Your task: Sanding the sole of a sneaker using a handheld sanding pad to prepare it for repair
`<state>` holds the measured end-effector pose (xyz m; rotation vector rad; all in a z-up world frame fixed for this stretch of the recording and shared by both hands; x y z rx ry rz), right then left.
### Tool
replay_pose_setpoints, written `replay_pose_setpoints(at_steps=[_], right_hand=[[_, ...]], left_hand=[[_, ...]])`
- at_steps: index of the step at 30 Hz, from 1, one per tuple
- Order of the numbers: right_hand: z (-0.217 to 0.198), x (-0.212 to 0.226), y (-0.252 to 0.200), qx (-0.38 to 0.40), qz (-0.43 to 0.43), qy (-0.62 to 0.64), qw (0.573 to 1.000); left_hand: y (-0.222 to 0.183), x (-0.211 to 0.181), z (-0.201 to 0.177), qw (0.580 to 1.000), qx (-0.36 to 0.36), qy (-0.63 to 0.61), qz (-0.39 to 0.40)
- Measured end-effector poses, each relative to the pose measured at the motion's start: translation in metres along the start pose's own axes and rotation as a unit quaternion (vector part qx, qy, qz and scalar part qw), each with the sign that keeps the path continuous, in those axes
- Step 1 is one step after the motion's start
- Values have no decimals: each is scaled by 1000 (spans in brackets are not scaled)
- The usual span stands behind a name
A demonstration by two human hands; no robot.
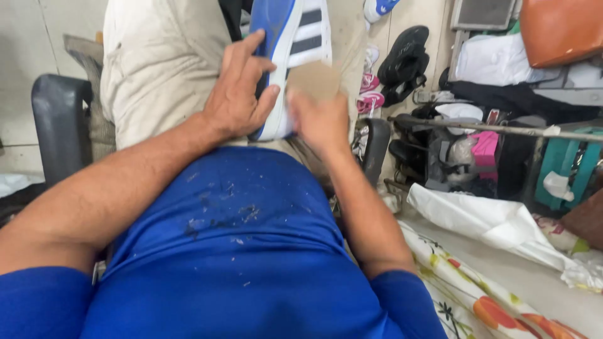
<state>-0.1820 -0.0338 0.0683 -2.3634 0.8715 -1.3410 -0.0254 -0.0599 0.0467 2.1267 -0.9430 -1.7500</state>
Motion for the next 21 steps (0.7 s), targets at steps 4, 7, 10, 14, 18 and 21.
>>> replay_pose_setpoints(at_steps=[4, 7, 10, 14, 18, 21], right_hand=[[5, -38, -18, 144, 66, -80, 984], [-4, -27, 29, -14, -2, 130, 991], [1, -31, 6, 41, 37, -41, 998], [-6, -70, -8, 239, 31, -134, 961], [-48, -56, 34, 122, -124, -30, 984], [-54, -28, 54, 43, -160, 34, 986]], left_hand=[[6, 0, 1, 1000, 7, 9, -7], [7, -4, 5, 1000, 22, -5, 0], [10, -2, 1, 999, 31, -20, -20], [18, 52, 2, 982, -52, -70, -170], [7, 114, 8, 888, -113, -170, -412], [-15, 137, 27, 814, -160, -272, -488]])
Point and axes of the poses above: each hand's wrist, its own y-axis towards the middle knuckle, its own z-axis out of the palm, x = y × z, the point moved 8 cm from there along y, towards the middle knuckle, and after that the axes turned 14 degrees about -y, right-handed, at the moved point
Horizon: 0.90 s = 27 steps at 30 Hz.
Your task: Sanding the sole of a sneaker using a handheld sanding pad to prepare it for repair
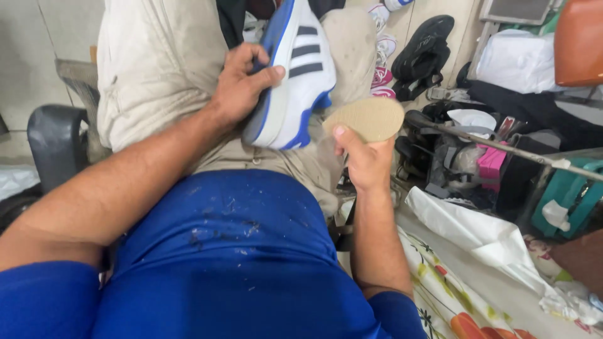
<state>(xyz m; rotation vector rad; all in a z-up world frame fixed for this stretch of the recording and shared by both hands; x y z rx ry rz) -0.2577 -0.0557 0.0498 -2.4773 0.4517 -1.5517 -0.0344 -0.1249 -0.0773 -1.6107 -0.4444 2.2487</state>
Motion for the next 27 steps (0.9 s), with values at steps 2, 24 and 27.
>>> replay_pose_setpoints(at_steps=[2, 24, 27], right_hand=[[12, 25, 24, -12, -25, 76, 997], [82, 16, 65, 61, 252, -84, 962], [86, 7, 74, 62, 258, -73, 961]], left_hand=[[12, 2, 1, 995, 8, -96, -11], [12, -8, -11, 972, 79, 181, 126], [9, -8, -9, 969, 86, 186, 138]])
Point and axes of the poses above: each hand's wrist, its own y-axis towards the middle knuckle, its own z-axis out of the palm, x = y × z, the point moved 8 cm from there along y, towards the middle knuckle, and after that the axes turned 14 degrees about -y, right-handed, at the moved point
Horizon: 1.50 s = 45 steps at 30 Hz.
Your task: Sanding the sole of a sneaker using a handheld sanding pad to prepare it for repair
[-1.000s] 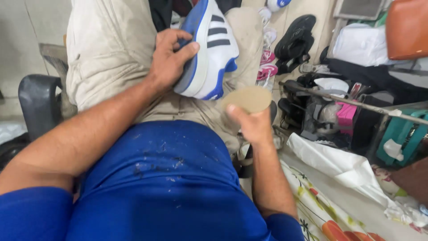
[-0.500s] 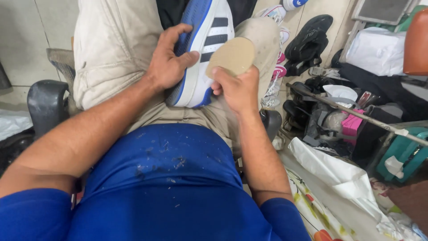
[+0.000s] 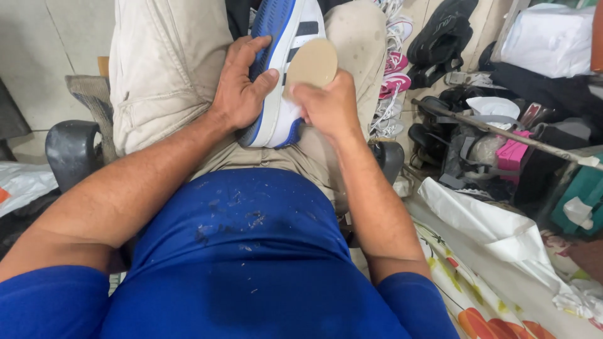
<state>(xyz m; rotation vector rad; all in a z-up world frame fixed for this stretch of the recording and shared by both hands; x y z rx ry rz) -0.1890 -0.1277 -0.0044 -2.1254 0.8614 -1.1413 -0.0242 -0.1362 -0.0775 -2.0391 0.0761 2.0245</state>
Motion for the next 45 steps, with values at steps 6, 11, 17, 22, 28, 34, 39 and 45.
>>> replay_pose_setpoints(at_steps=[6, 11, 17, 22, 28, 34, 39, 45], right_hand=[[1, 15, -9, 55, -23, -24, 998], [0, 10, -8, -22, -13, 1, 1000], [7, 16, 5, 74, -25, -56, 995], [7, 11, 7, 57, -104, -26, 993], [7, 12, -5, 2, -51, -34, 998], [1, -2, 10, 9, -46, 28, 998], [7, -6, 4, 2, -28, 35, 999], [7, -6, 12, 20, -25, 12, 999]], left_hand=[[0, 3, -3, 1000, -7, 2, 5], [1, 8, -2, 1000, -13, 7, -1], [2, 5, 2, 1000, 11, 15, 6], [0, 5, 0, 1000, -8, 9, -2], [2, 14, 0, 999, -18, 18, -25], [5, 14, -1, 1000, -25, -9, -15], [6, 22, -3, 1000, -27, -11, -10], [8, 21, -3, 999, -25, -27, -12]])
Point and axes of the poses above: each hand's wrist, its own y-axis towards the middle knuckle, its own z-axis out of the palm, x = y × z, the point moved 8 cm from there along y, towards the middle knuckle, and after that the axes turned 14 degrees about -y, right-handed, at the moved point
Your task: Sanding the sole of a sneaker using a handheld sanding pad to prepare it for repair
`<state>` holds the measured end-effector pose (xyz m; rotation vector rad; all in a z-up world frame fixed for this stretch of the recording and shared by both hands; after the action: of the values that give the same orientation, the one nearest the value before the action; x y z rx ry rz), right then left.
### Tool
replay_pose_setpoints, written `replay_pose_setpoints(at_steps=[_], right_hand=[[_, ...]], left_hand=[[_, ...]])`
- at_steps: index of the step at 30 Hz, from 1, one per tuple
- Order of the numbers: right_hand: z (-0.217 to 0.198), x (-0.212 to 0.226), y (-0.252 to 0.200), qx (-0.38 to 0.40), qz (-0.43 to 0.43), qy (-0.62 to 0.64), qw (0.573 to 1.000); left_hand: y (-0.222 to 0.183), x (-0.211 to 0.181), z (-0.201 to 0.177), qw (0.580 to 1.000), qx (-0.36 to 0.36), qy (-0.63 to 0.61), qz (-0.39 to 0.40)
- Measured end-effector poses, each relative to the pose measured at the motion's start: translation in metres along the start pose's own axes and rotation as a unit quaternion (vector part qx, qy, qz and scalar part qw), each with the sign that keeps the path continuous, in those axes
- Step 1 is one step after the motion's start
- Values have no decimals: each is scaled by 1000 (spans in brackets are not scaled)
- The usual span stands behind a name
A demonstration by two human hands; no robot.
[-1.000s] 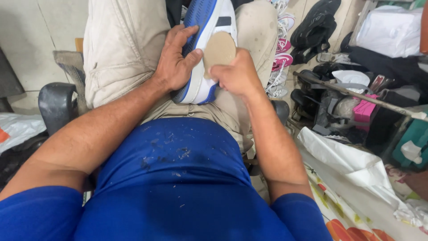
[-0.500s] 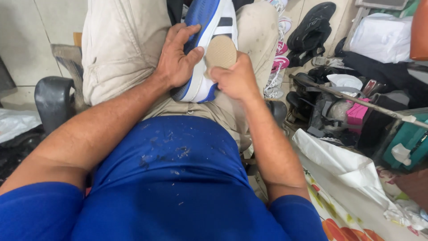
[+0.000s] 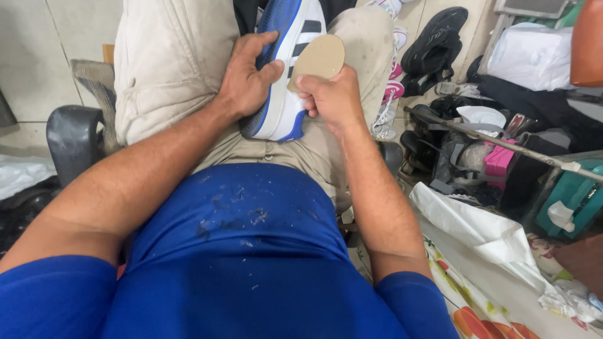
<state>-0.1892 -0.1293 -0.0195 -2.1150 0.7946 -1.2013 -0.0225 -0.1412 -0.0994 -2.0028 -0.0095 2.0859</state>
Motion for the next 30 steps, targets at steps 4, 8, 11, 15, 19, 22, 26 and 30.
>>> replay_pose_setpoints(at_steps=[4, 8, 11, 15, 19, 22, 26, 30], right_hand=[[0, 5, 1, 10, -6, -9, 1000], [4, -3, 2, -15, -5, 41, 999], [2, -5, -2, -33, 13, 43, 998], [2, -2, -6, 3, -14, -6, 1000], [5, -8, 4, -67, -1, 44, 997], [3, 1, -14, 11, -56, 12, 998], [8, -5, -4, -8, -15, 43, 999], [3, -10, -20, -37, -21, 24, 999]], left_hand=[[1, 5, 0, 1000, -1, -2, -21], [2, 4, 0, 1000, -3, 4, -13], [3, 4, 1, 1000, 0, -1, -28], [-2, 3, 0, 999, -2, -8, -39], [1, 9, -1, 1000, -6, 7, -18], [3, -1, -1, 1000, 0, 6, -11], [6, 7, 1, 1000, 2, 7, -16], [1, 8, -1, 1000, -7, 15, -10]])
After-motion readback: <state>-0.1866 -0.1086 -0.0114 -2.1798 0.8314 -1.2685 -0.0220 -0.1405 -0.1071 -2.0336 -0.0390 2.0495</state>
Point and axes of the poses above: each hand's wrist, its own y-axis towards the middle knuckle, its own z-axis out of the palm, x = y × z, the point moved 8 cm from there along y, towards the middle knuckle, and after that the axes turned 14 degrees about -y, right-handed, at the moved point
